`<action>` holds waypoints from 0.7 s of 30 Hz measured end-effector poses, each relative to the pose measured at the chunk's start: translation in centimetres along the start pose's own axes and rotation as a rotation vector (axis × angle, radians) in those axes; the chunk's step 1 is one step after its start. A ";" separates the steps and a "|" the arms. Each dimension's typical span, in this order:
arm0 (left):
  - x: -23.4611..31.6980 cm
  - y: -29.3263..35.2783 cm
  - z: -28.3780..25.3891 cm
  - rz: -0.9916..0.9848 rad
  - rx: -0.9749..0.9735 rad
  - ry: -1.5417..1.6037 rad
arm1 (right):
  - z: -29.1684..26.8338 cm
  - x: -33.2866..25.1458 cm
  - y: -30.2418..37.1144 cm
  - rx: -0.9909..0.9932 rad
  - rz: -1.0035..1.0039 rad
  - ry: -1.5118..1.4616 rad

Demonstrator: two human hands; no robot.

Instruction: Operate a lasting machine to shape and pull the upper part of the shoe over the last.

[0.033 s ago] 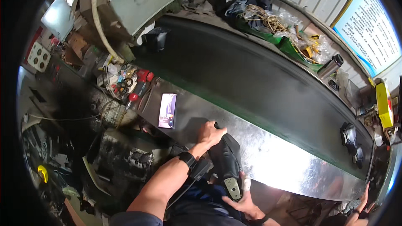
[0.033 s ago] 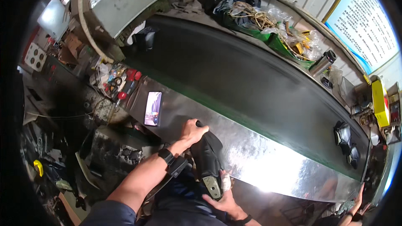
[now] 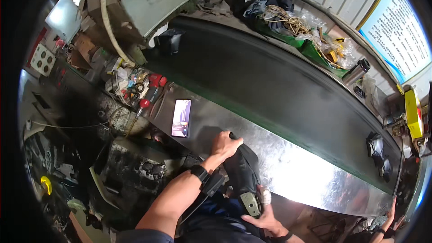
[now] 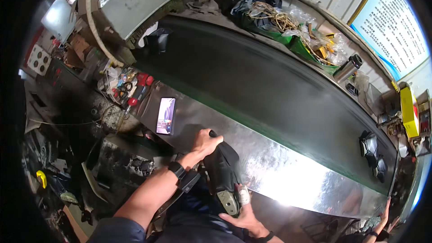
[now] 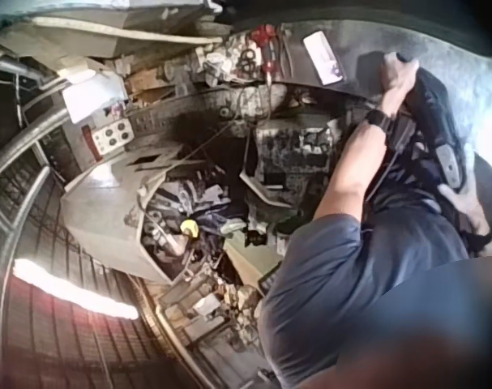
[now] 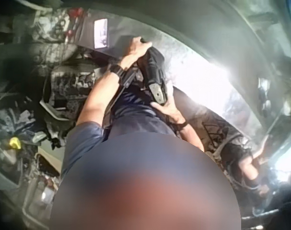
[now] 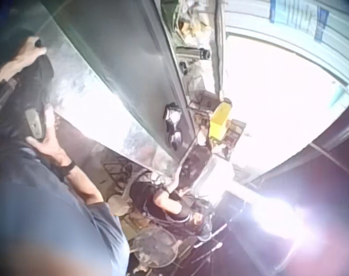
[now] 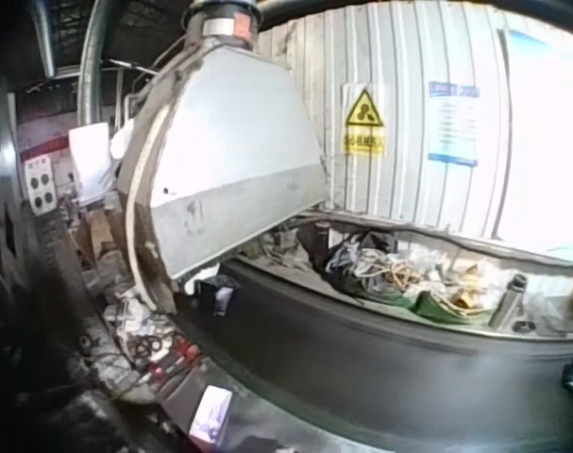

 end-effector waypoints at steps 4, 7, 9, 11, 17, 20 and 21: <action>0.8 4.1 -3.4 0.105 0.007 0.113 | -2.7 -0.9 -4.4 0.120 0.490 -0.179; 1.7 6.8 -7.2 0.207 0.070 0.182 | 0.2 -2.0 -6.7 0.024 0.620 -0.307; 1.0 8.6 -10.9 0.246 0.183 0.276 | 2.3 -4.0 -7.2 0.049 0.555 -0.156; -0.3 10.7 -15.9 0.302 0.396 0.401 | 5.0 -6.8 -8.1 0.092 0.423 -0.068; -9.0 20.3 -33.3 0.128 0.828 0.766 | 19.9 -14.4 -10.5 -0.196 0.115 -0.086; -14.8 31.2 -43.4 0.547 1.301 0.766 | 28.1 -17.0 -8.8 -0.372 0.286 -0.244; -15.8 37.5 -46.7 0.613 1.806 0.045 | 30.9 -18.7 -8.1 -0.420 0.232 -0.299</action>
Point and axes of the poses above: each hand's wrist, its own y-axis away from the middle knuckle, its own z-axis out of the palm, x = y × z, the point moved 6 cm from there along -y, towards the middle knuckle, and after that the axes turned 11 degrees about y, right-handed, at the moved point
